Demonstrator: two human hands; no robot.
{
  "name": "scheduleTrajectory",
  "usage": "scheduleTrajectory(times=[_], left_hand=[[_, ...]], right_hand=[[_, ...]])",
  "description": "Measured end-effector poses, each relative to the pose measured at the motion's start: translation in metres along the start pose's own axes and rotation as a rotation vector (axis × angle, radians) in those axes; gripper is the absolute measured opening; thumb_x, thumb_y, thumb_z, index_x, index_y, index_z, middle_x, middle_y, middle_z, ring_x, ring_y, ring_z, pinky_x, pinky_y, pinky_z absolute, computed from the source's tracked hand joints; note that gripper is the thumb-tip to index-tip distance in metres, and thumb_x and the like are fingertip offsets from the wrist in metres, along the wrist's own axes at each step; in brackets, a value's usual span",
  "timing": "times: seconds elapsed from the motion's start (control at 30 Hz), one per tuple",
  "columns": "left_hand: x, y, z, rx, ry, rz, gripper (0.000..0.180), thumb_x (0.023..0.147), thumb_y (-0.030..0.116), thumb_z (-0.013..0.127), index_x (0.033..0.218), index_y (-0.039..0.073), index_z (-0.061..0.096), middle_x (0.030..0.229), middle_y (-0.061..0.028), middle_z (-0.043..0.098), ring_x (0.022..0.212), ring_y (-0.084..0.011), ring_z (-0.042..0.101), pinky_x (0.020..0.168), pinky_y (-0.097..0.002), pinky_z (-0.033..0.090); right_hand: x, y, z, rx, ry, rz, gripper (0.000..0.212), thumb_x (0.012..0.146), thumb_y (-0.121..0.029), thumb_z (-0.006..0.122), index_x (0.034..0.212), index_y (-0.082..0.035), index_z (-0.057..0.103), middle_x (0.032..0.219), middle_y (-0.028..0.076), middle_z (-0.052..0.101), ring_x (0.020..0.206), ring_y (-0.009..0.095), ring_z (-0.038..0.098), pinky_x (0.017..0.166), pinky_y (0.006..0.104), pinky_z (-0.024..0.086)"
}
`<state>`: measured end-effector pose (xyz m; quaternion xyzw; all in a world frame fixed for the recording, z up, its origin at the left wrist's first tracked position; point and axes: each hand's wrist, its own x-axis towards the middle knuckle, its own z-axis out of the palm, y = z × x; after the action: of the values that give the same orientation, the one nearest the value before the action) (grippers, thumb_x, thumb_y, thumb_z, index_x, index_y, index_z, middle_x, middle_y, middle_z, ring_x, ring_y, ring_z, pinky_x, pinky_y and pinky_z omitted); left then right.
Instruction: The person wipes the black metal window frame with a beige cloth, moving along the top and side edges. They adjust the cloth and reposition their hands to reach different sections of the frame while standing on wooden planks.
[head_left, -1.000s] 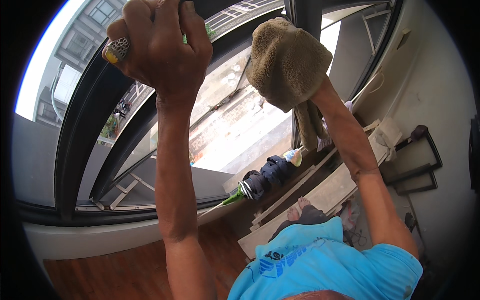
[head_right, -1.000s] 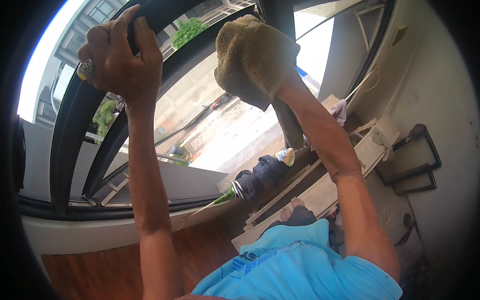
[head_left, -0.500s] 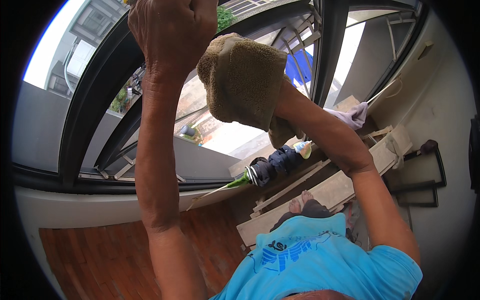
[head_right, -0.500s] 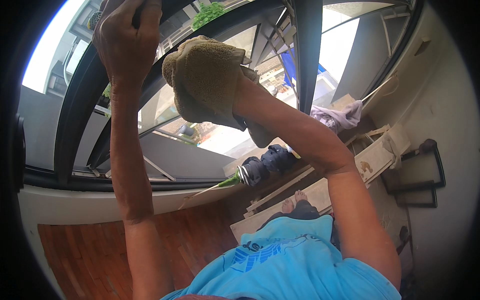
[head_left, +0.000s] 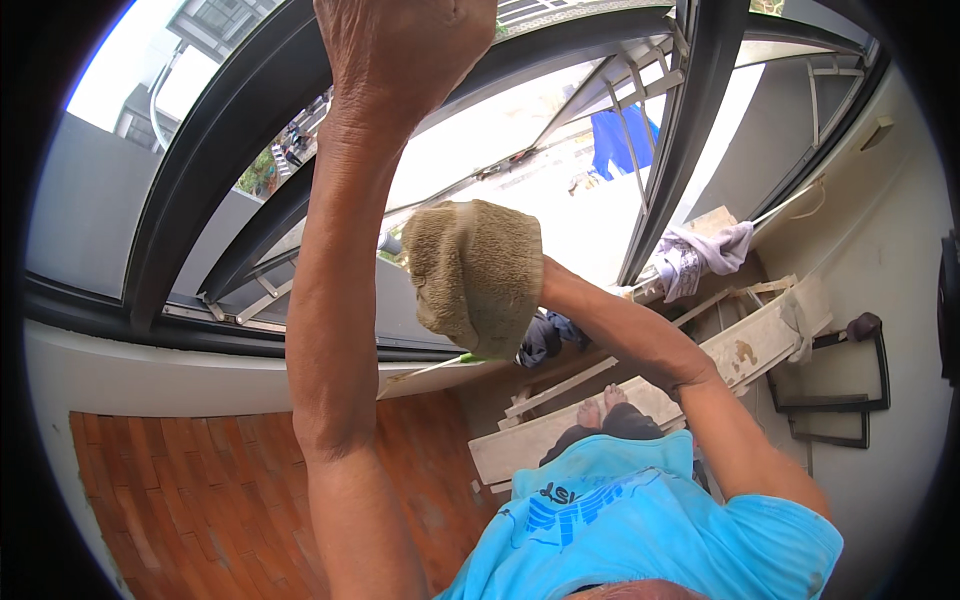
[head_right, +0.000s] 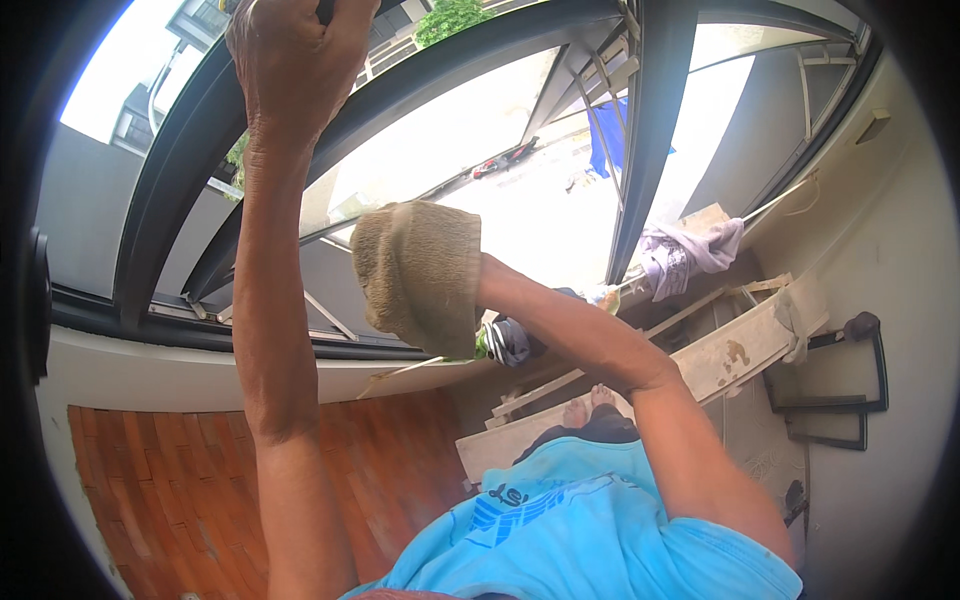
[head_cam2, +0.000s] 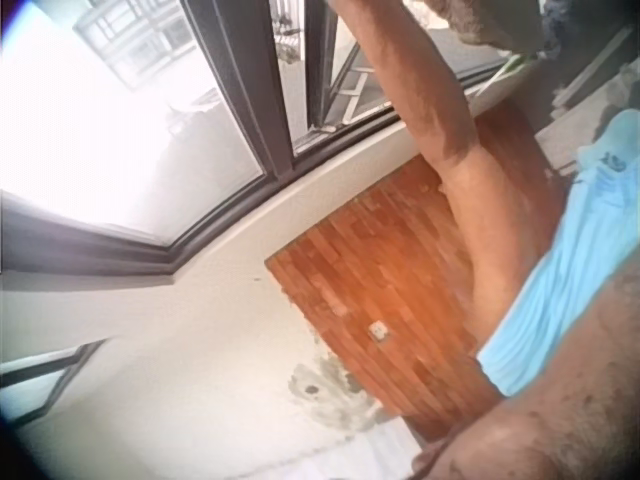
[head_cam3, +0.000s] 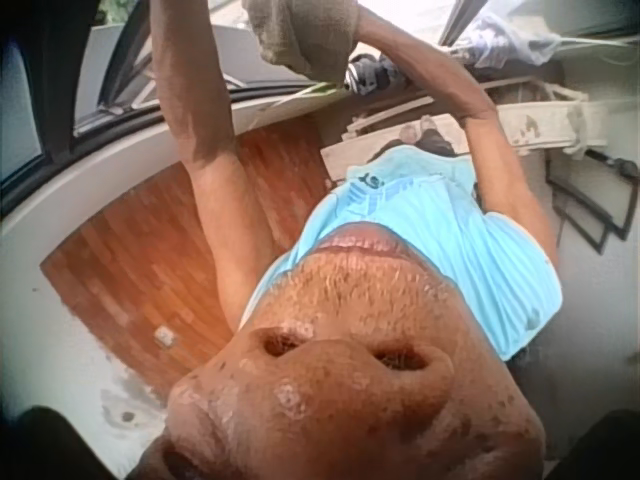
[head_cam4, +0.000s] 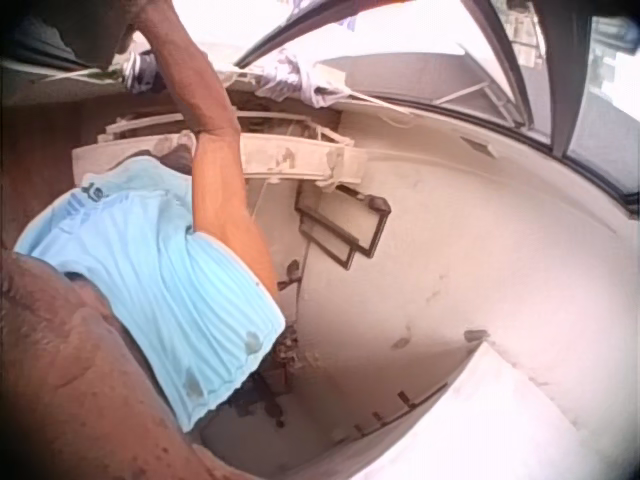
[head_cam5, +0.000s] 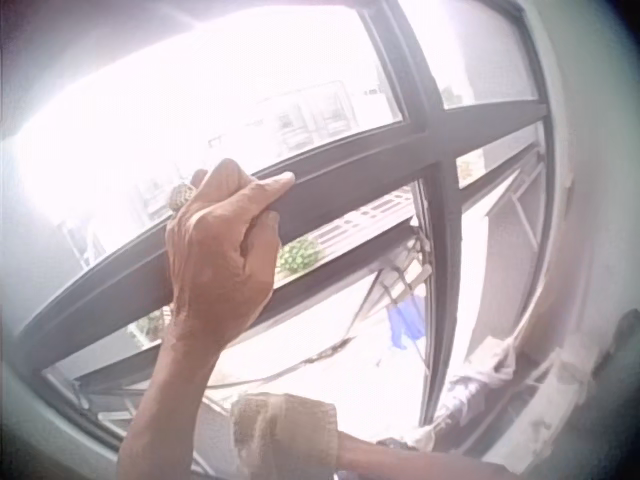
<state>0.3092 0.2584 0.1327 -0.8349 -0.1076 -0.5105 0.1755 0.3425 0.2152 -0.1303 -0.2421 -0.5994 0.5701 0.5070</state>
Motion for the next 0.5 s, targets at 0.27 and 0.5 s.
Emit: scheduleTrajectory(times=[0.27, 0.5], left_hand=[[-0.011, -0.015, 0.012, 0.084, 0.163, 0.127, 0.025, 0.079, 0.001, 0.061, 0.101, 0.001, 0.073, 0.081, -0.0087, 0.057, 0.080, -0.0279, 0.058, 0.077, -0.0424, 0.043], [-0.022, -0.012, 0.017, 0.051, 0.294, 0.148, 0.025, 0.078, 0.000, 0.060, 0.100, -0.001, 0.072, 0.091, -0.0107, 0.060, 0.085, -0.0307, 0.058, 0.077, -0.0451, 0.042]], right_hand=[[-0.099, 0.016, -0.031, -0.202, 0.194, 0.027, 0.054, 0.087, -0.024, 0.077, 0.132, -0.004, 0.057, 0.125, 0.007, 0.063, 0.115, 0.019, 0.060, 0.102, 0.0357, 0.049], [-0.175, 0.024, -0.033, 0.452, 0.425, 0.121, 0.050, 0.098, -0.023, 0.063, 0.139, -0.002, 0.045, 0.128, 0.011, 0.059, 0.113, 0.020, 0.062, 0.098, 0.0363, 0.056]])
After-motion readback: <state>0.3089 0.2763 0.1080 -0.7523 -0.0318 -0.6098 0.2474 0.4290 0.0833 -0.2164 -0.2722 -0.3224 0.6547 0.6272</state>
